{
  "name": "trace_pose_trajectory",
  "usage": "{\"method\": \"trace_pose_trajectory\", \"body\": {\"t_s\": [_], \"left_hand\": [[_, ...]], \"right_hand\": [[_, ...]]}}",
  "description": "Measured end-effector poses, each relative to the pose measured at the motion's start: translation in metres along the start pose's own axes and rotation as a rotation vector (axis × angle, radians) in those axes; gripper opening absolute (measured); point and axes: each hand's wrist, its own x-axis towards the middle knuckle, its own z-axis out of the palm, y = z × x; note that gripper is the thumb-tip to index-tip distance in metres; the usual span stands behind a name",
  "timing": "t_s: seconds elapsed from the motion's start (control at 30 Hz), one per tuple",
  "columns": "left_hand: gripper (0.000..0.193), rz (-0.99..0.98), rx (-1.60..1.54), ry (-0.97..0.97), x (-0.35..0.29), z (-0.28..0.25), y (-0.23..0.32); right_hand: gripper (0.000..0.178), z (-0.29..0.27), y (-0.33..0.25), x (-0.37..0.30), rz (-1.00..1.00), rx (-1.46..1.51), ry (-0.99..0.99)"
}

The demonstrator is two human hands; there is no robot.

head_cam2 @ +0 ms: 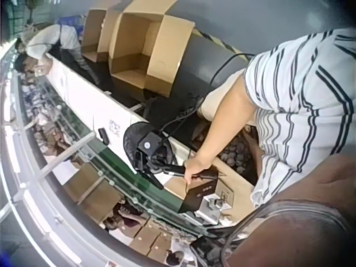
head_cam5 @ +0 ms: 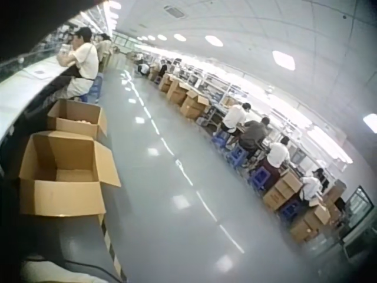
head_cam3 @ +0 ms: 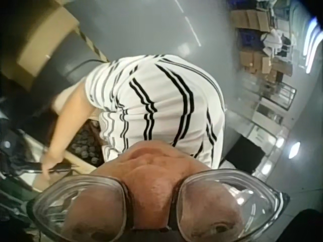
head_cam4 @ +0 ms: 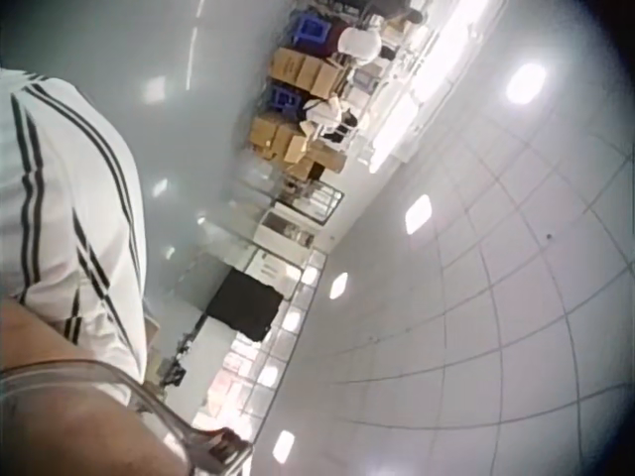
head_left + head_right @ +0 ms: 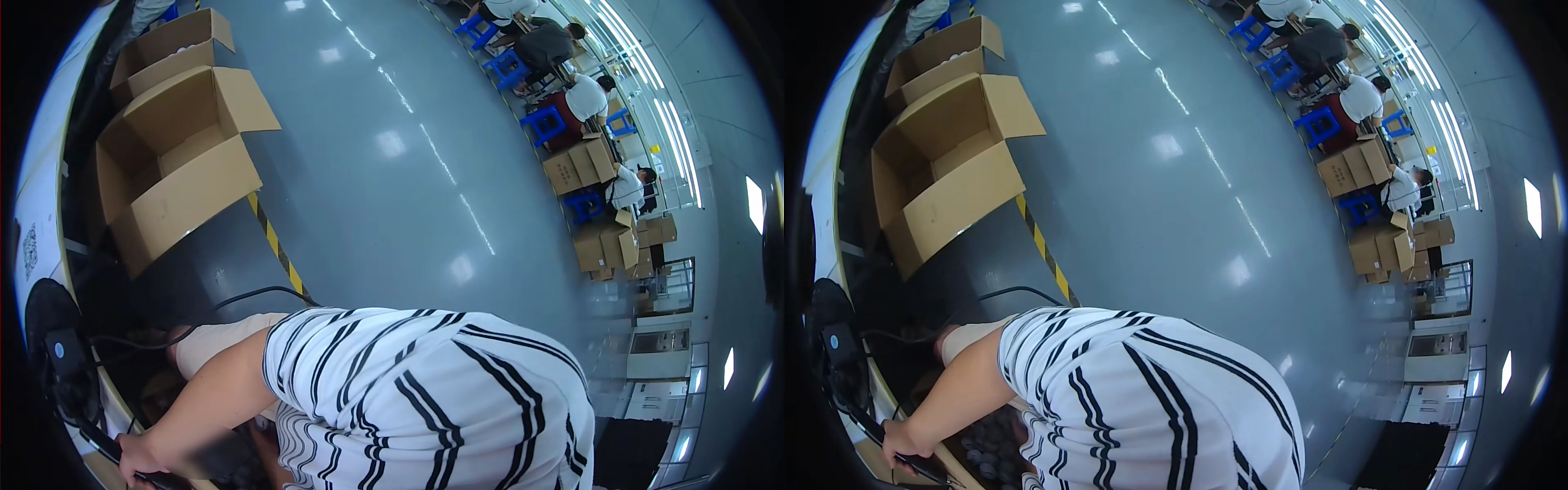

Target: Assembling white plastic electronic housings by driving screws into pre-drilled holes using an electric screwdriver.

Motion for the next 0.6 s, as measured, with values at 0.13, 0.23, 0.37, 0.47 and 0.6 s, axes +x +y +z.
{"method": "trace_pose_trajectory", "body": {"t_s": [0.13, 0.23, 0.37, 0.47, 0.6], "left_hand": [[0.061, 0.045, 0.075, -0.017, -0.032, 0.001, 0.022], [0.059, 0.082, 0.129, -0.035, -0.059, 0.007, 0.034], [0.06, 0.091, 0.177, 0.008, -0.103, -0.002, 0.038], [0.062, 0.13, 0.227, 0.009, -0.134, 0.008, 0.063], [0.063, 0.154, 0.252, 0.032, -0.148, 0.01, 0.074]], "right_hand": [[0.01, -0.011, 0.011, 0.025, -0.084, -0.004, -0.021], [0.011, -0.02, 0.007, 0.028, -0.15, 0.002, -0.024], [0.012, 0.005, 0.0, 0.007, 0.024, -0.043, 0.024], [0.012, 0.004, -0.015, -0.004, 0.022, -0.054, 0.035], [0.014, 0.005, -0.018, -0.013, 0.012, -0.068, 0.019]]}}
